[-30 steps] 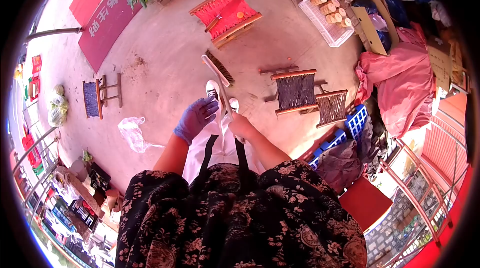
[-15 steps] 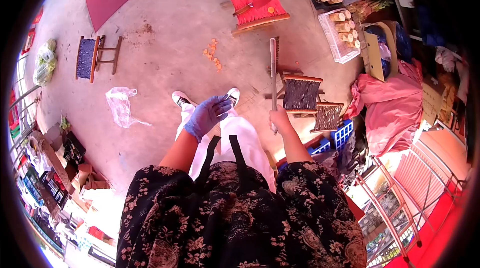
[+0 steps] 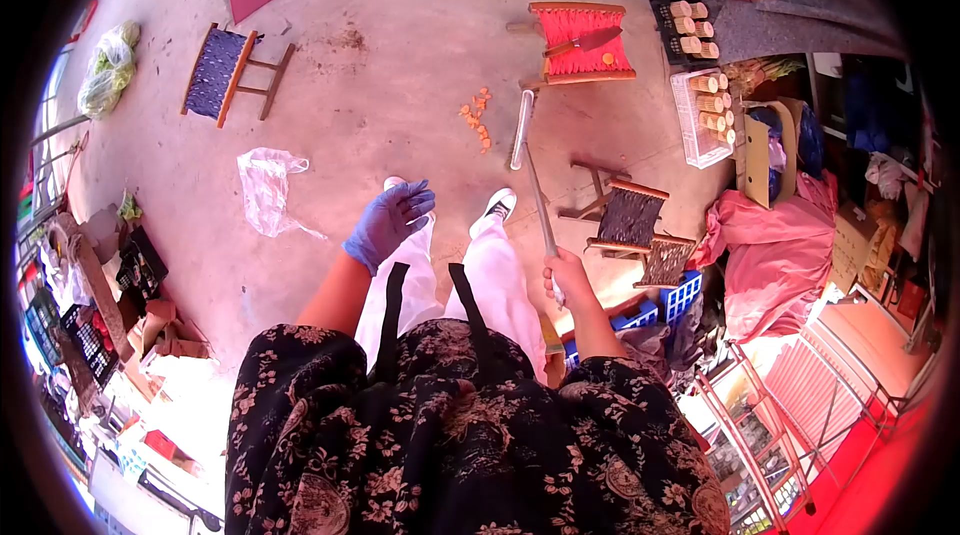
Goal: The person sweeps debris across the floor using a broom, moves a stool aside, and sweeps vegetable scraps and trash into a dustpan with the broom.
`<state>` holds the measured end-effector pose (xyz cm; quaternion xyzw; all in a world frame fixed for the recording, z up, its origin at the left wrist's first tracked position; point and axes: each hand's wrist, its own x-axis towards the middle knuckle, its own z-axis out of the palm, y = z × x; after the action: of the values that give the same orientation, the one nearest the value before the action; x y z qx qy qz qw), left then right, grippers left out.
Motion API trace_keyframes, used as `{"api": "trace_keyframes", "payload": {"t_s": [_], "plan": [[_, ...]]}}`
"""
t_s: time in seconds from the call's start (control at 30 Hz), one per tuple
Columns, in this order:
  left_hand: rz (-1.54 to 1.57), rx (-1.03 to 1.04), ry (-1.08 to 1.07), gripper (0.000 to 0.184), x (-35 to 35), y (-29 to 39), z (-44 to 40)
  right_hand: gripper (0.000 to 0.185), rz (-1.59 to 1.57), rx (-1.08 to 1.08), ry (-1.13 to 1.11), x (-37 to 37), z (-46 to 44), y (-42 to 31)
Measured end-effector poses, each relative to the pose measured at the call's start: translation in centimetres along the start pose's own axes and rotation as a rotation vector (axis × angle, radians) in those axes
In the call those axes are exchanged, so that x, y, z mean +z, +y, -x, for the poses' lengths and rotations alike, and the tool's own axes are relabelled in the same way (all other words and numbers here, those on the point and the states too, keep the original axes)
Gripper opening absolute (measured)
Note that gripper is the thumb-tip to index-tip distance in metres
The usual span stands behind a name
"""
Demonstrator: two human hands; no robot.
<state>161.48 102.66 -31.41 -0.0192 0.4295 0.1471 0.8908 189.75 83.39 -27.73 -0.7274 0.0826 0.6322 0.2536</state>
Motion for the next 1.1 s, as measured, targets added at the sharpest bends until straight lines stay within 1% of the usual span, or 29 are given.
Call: {"api": "trace_keyframes", "payload": {"t_s": [0.07, 0.13, 0.17, 0.2, 0.3, 0.37, 0.4, 0.5, 0.6, 0.73, 0.83, 0.9, 0.97, 1.03, 1.1], "plan": [[0.05, 0.005, -0.008, 0.033, -2.0, 1.0, 0.8, 0.005, 0.013, -0.005, 0.062, 5.1, -1.0, -0.5], [0.131, 0.019, 0.024, 0.034, -3.7, 2.4, 1.8, 0.003, -0.154, 0.074, -0.028, 8.4, -5.0, -1.4], [0.15, 0.027, -0.014, 0.035, -5.1, 2.7, 2.0, 0.003, -0.239, 0.123, -0.075, 10.4, -7.0, -1.9], [0.167, 0.053, 0.008, 0.036, -5.2, 3.2, 2.7, 0.006, -0.33, 0.206, -0.095, 12.9, -8.6, -2.6], [0.207, 0.079, 0.029, 0.037, -6.2, 3.8, 3.8, 0.012, -0.192, 0.131, -0.204, 20.5, -10.2, -4.4], [0.224, 0.101, 0.031, 0.038, -6.6, 4.2, 4.7, 0.012, -0.156, 0.083, -0.257, 24.7, -9.7, -6.8], [0.207, 0.111, 0.055, 0.038, -6.7, 4.4, 5.0, 0.012, -0.14, 0.07, -0.278, 26.4, -9.2, -7.5], [0.256, 0.137, 0.015, 0.038, -7.6, 4.8, 5.5, 0.011, 0.03, 0.033, -0.327, 29.7, -7.7, -10.1], [0.247, 0.155, 0.059, 0.039, -7.8, 5.6, 6.5, 0.008, 0.04, 0.041, -0.406, 29.2, -7.8, -12.4], [0.252, 0.17, 0.019, 0.039, -7.4, 6.1, 6.5, 0.006, 0.021, -0.025, -0.343, 23.6, -6.5, -12.1], [0.248, 0.125, 0.037, 0.039, -6.6, 5.4, 5.5, 0.005, 0.123, -0.052, -0.274, 18.4, -3.5, -9.4], [0.219, 0.063, 0.024, 0.037, -6.9, 4.2, 3.8, 0.01, 0.153, -0.027, -0.212, 15.8, -2.0, -6.3], [0.172, 0.021, 0.028, 0.037, -6.2, 2.6, 2.1, 0.013, 0.189, -0.047, -0.151, 14.4, -1.1, -3.3], [0.054, -0.055, 0.049, 0.038, -5.4, 0.9, 0.4, 0.01, 0.218, -0.016, -0.062, 14.8, -1.3, -1.8], [-0.052, -0.101, 0.107, 0.039, -4.3, -0.8, -1.2, 0.01, 0.111, 0.059, -0.16, 15.0, -5.3, 0.4]]}}
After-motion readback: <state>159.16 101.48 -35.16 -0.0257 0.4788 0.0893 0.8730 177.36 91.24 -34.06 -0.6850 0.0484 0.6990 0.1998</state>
